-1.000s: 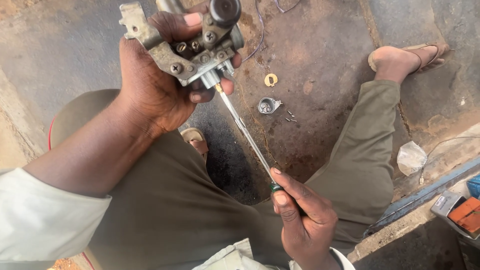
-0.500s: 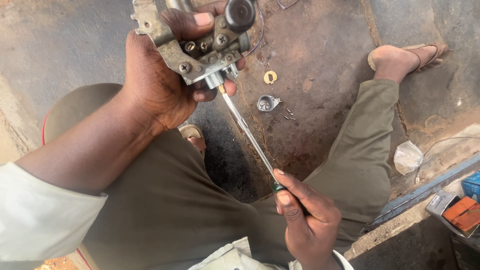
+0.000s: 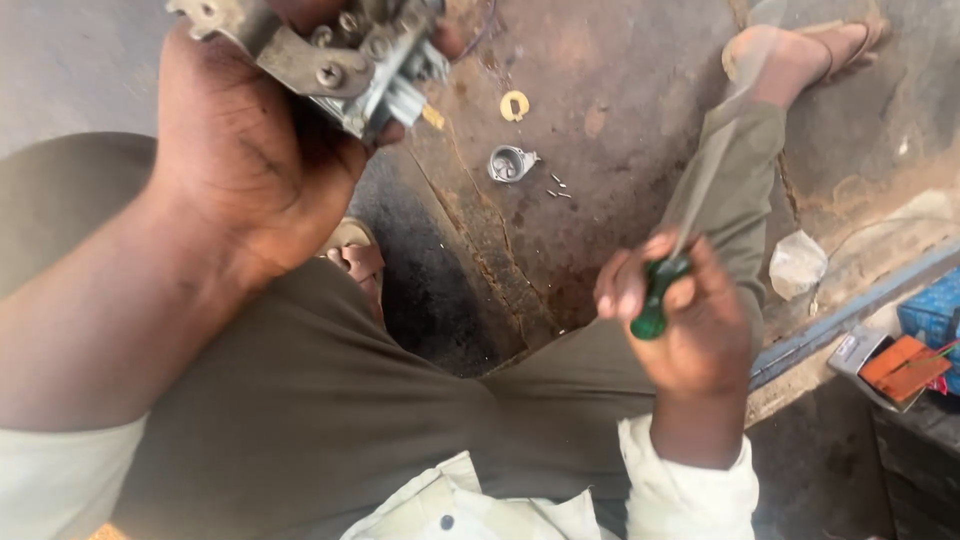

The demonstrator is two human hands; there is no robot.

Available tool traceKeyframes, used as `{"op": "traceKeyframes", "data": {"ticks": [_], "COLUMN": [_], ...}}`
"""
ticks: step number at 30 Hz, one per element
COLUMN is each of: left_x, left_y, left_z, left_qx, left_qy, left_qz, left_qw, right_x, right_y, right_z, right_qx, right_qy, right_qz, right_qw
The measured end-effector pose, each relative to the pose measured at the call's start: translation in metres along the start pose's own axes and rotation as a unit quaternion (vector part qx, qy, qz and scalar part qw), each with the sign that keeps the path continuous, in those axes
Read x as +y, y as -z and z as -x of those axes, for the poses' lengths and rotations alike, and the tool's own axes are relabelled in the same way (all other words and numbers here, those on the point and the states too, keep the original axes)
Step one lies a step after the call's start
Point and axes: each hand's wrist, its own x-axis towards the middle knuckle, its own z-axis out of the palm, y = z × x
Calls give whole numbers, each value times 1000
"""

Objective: Repairing or cleaning a motorcycle carburetor by removing screws and inspecting internal components.

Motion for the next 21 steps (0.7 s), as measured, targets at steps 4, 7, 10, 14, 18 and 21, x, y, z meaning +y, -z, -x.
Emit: {"op": "traceKeyframes", "data": {"ticks": [4, 7, 10, 14, 18, 21], "left_x": [-23, -54, -70, -91, -85, -74], "left_y": [-16, -18, -26, -11, -15, -15], "left_z": [-10, -13, -17, -19, -17, -18], "left_qx": [79, 75, 66, 74, 7, -23], "left_qy": [106, 155, 180, 156, 66, 11], "left_qz": [-49, -120, -158, -176, -298, -381], "left_qw": [990, 978, 969, 969, 952, 924], "right_x": [5, 42, 68, 87, 74, 53], "right_y": [20, 8, -2, -7, -10, -9], "right_z": [-29, -56, -61, -55, -60, -67], "right_qx": [68, 125, 95, 96, 99, 75], "right_qy": [-20, -44, -62, -58, -11, 43], "right_qz": [-63, 31, 20, -14, -75, -110], "right_qw": [995, 991, 993, 994, 992, 990]}}
